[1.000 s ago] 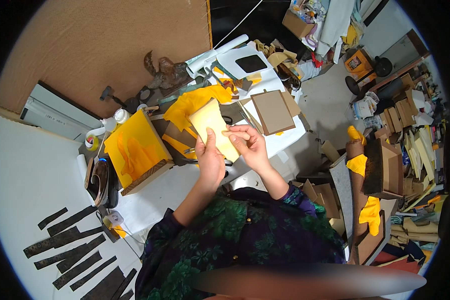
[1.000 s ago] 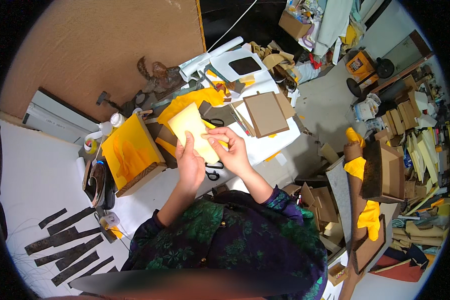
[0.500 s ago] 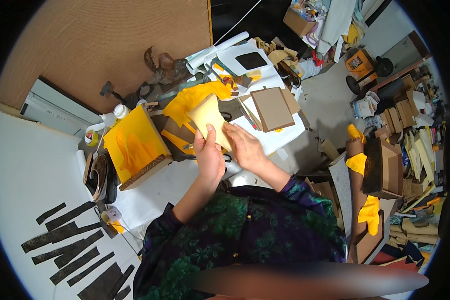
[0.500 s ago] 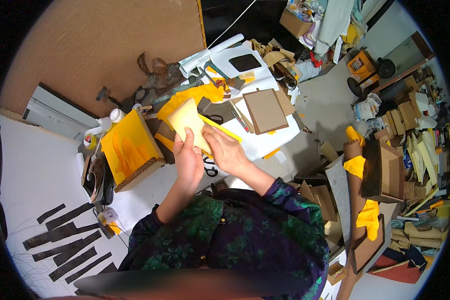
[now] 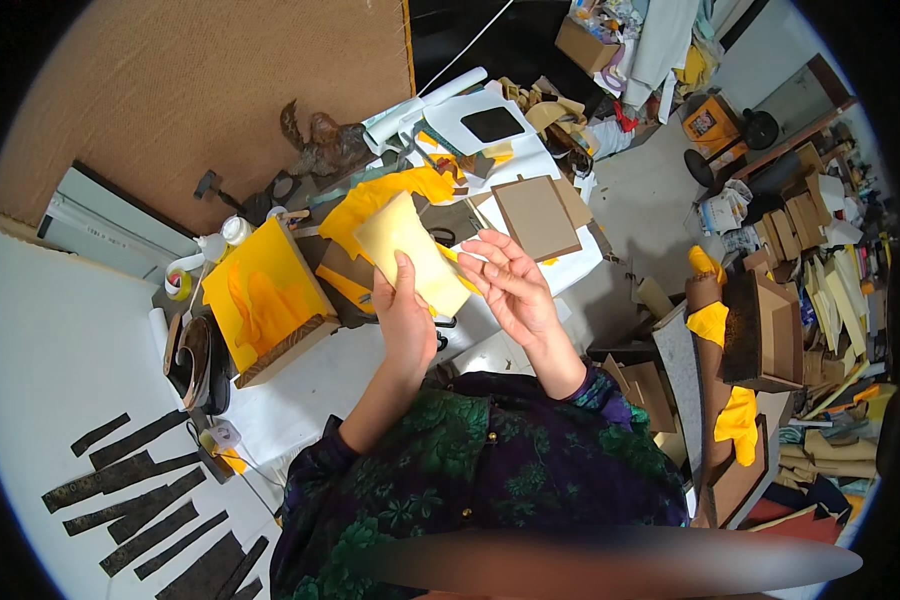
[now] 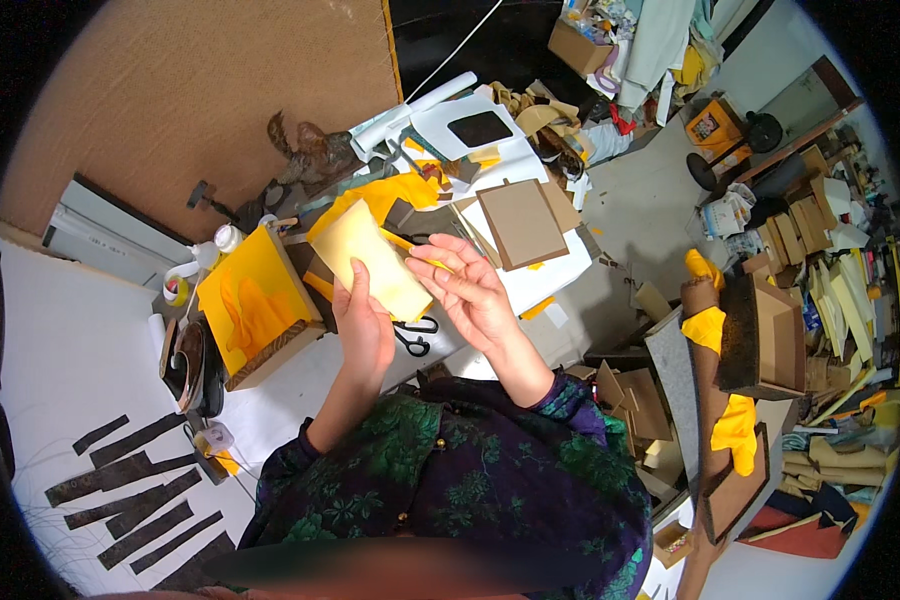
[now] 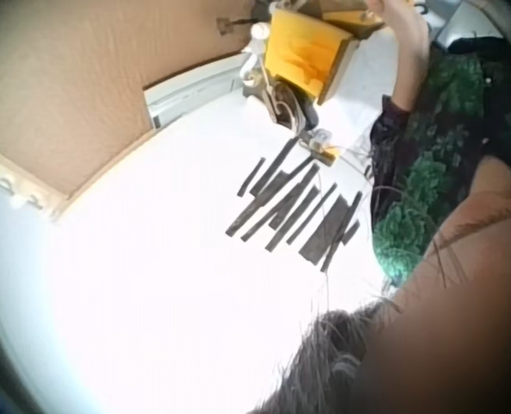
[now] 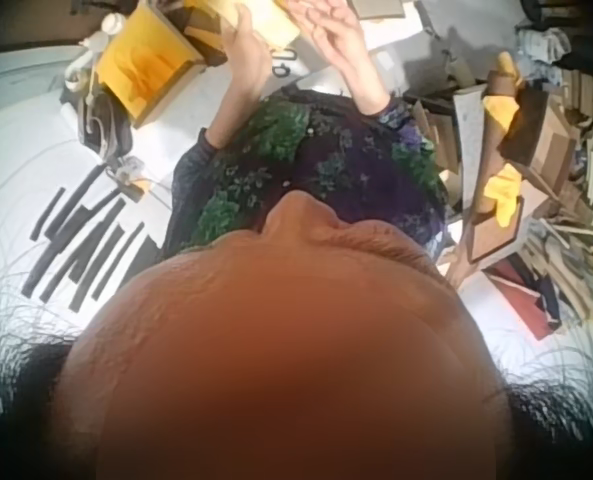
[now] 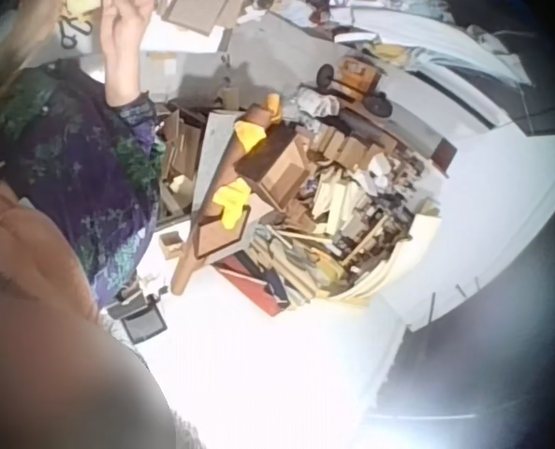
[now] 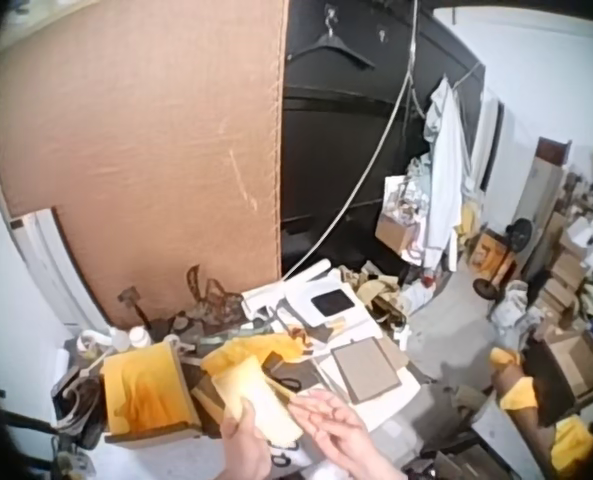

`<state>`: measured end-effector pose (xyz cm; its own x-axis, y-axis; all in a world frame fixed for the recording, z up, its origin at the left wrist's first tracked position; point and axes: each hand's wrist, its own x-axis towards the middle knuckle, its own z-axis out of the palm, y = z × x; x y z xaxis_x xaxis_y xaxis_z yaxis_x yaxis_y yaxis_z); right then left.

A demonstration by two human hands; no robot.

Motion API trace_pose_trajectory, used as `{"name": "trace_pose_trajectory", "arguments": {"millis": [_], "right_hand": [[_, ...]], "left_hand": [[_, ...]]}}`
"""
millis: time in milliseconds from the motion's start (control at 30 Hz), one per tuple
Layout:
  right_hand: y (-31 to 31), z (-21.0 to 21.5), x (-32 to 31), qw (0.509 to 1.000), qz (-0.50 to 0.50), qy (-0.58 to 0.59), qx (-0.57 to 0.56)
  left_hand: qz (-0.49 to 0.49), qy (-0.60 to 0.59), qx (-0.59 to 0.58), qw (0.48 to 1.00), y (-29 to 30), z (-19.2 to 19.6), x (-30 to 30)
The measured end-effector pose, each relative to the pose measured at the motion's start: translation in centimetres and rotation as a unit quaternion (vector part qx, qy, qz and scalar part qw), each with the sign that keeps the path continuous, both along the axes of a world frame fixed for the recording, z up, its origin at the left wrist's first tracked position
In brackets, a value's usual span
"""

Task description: The person holds a yellow mask-shaped object and applies white paint with a brush to its surface. They repeatedly dip the brush into a container and continue painting different areas of the mask while rotating it to reach various sections.

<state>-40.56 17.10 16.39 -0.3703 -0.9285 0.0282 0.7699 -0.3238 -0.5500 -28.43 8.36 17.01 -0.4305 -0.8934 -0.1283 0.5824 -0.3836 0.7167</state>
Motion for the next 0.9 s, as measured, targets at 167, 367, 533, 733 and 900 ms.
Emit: {"name": "trace_pose_trajectory", "arguments": {"millis": [167,367,533,733,900], "right_hand": [[-0.2,-1.1,0.3,1.000,-0.019,0.009,0.014],[-0.5,-2.5,0.6,0.986,-0.078,0.142,0.034],[-0.4,-3.8,0.1,0.980,-0.100,0.152,0.082],[-0.1,-4.3,-0.4,0.991,-0.069,0.058,0.096],[0.3,-3.6,-1.0,0.990,-0.107,0.071,0.060]], "left_hand": [[-0.019,0.004,0.003,1.000,0.4,-0.2,0.2],[-0.037,0.011,0.013,0.999,0.6,-0.5,0.4],[-0.043,0.003,0.039,0.998,0.8,-0.8,0.6],[-0.057,0.006,0.071,0.996,0.2,-2.0,0.7],[-0.066,0.001,0.077,0.995,0.1,-2.5,0.2]]}}
